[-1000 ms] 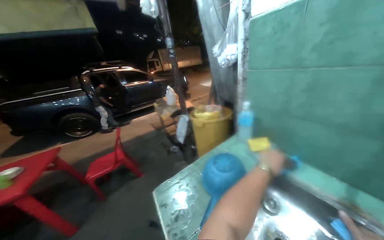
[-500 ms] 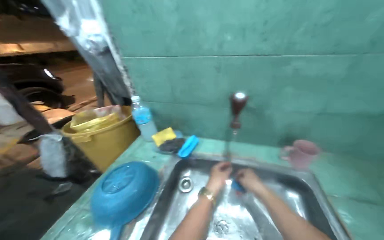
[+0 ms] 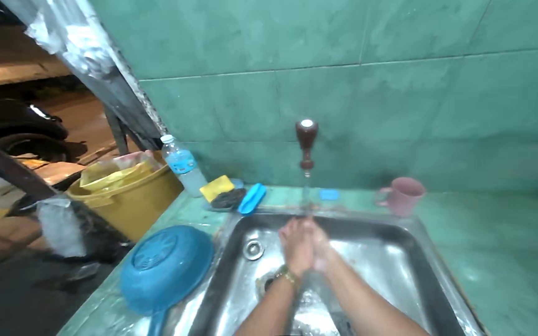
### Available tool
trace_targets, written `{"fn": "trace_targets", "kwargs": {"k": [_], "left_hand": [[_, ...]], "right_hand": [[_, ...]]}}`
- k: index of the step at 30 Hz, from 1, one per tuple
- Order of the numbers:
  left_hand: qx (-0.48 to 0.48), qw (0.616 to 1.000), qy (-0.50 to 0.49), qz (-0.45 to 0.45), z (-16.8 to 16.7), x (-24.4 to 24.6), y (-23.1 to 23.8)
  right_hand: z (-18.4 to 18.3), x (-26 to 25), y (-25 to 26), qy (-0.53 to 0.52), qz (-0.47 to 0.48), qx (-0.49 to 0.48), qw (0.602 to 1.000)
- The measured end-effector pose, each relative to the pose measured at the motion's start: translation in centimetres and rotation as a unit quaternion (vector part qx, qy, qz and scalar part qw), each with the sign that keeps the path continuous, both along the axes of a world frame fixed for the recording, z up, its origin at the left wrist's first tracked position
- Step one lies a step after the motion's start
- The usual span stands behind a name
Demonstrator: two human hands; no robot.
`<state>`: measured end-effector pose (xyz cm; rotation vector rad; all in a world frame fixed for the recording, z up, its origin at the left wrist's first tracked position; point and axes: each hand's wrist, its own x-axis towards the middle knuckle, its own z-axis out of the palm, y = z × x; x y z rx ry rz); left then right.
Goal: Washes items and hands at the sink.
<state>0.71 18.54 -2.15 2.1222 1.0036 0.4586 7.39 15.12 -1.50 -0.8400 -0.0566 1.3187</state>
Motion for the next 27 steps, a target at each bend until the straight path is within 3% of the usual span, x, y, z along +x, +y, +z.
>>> {"fn": "trace_targets", "kwargs": {"k": [4, 8, 10, 12, 13, 16, 18, 21, 25, 27], "left_hand": [[0.075, 0.983, 0.165, 0.011, 0.0, -0.9, 1.4], [0.021, 0.967, 0.255, 0.013, 1.6, -0.3, 1.5], [-0.033, 0.981, 0.189, 0.014, 1.2, -0.1, 2.3], [-0.15, 0.988, 0.031, 0.036, 0.5, 0.3, 3.2], [-0.244, 0.965, -0.075, 0.054, 0.3, 0.6, 3.2], [-0.464, 0.836, -0.274, 0.105, 0.8, 1.6, 2.7], [-0.507, 0.796, -0.311, 0.114, 1.8, 2.1, 1.9], [-0.504, 0.798, -0.309, 0.117, 3.3, 1.9, 0.8], [-0.507, 0.79, -0.325, 0.114, 1.5, 2.5, 0.7], [-0.466, 0.823, -0.297, 0.134, 0.9, 2.6, 0.3]], "right_hand": [[-0.9, -1.2, 0.3, -0.142, 0.024, -0.077, 0.987], [-2.2, -0.4, 0.6, -0.286, 0.037, -0.126, 0.949], [-2.8, 0.8, 0.8, -0.369, 0.04, -0.123, 0.92], [-2.7, 1.8, 1.1, -0.457, 0.005, -0.09, 0.885], [-2.4, 2.1, 1.2, -0.488, -0.013, -0.069, 0.87], [-1.9, 1.4, 2.0, -0.497, -0.032, -0.033, 0.867], [-2.4, 1.0, 2.9, -0.48, -0.004, -0.053, 0.876], [-3.0, 1.2, 3.2, -0.493, 0.036, -0.075, 0.866], [-4.7, 1.6, 3.5, -0.622, -0.019, -0.108, 0.775], [-2.4, 1.5, 2.5, -0.637, 0.03, -0.162, 0.753]]}}
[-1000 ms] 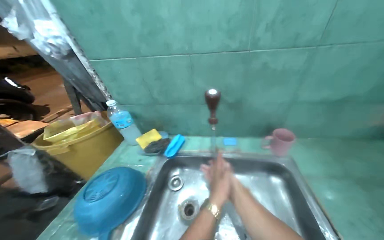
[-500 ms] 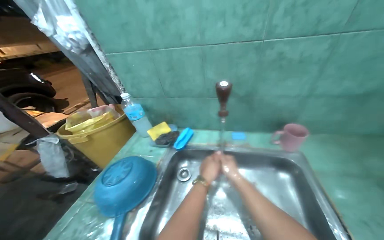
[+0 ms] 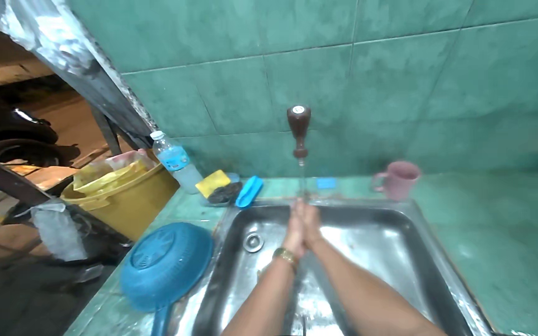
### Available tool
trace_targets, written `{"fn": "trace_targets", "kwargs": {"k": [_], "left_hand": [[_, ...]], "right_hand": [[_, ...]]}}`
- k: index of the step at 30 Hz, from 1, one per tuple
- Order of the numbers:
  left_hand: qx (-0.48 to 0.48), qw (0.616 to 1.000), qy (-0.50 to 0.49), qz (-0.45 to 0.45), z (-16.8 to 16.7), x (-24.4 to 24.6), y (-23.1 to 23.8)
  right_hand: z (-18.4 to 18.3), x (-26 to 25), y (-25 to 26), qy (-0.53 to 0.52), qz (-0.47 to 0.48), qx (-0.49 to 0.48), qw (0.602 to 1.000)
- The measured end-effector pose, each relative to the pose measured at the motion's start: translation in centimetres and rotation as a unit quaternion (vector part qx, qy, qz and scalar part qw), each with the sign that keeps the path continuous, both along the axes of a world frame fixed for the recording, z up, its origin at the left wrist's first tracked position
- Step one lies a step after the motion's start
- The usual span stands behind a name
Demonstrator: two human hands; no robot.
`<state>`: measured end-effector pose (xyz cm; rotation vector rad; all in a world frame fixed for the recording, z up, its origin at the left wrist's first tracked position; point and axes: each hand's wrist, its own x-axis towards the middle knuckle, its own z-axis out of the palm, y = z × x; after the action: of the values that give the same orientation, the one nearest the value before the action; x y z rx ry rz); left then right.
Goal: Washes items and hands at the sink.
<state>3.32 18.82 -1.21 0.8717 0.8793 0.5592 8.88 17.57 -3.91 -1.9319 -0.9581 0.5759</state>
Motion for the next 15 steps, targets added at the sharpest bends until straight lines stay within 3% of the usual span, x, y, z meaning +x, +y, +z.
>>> {"fn": "trace_targets", "kwargs": {"k": [3, 6, 7, 9, 12, 15], "left_hand": [[0.089, 0.992, 0.088, -0.029, -1.3, -0.4, -0.2], [0.191, 0.952, 0.224, -0.078, -1.1, -1.1, 0.7], [0.216, 0.94, 0.249, -0.084, -1.0, -1.2, 1.1], [0.212, 0.954, 0.198, -0.073, -1.0, -1.4, 1.8], [0.157, 0.983, 0.074, -0.061, -1.3, -0.8, 1.7], [0.151, 0.986, 0.063, -0.041, -1.9, -0.5, 1.4]], "right_hand": [[0.7, -0.2, 0.1, -0.053, -0.04, -0.06, 0.996], [0.8, 0.9, 0.6, -0.034, -0.018, -0.135, 0.99], [0.6, 1.4, 0.5, 0.01, -0.001, -0.128, 0.992], [-0.4, 2.0, 0.2, 0.18, -0.01, -0.031, 0.983], [-0.4, 1.7, -0.7, 0.454, -0.064, 0.075, 0.886], [-0.3, 1.7, -0.9, 0.527, -0.08, 0.077, 0.842]]}}
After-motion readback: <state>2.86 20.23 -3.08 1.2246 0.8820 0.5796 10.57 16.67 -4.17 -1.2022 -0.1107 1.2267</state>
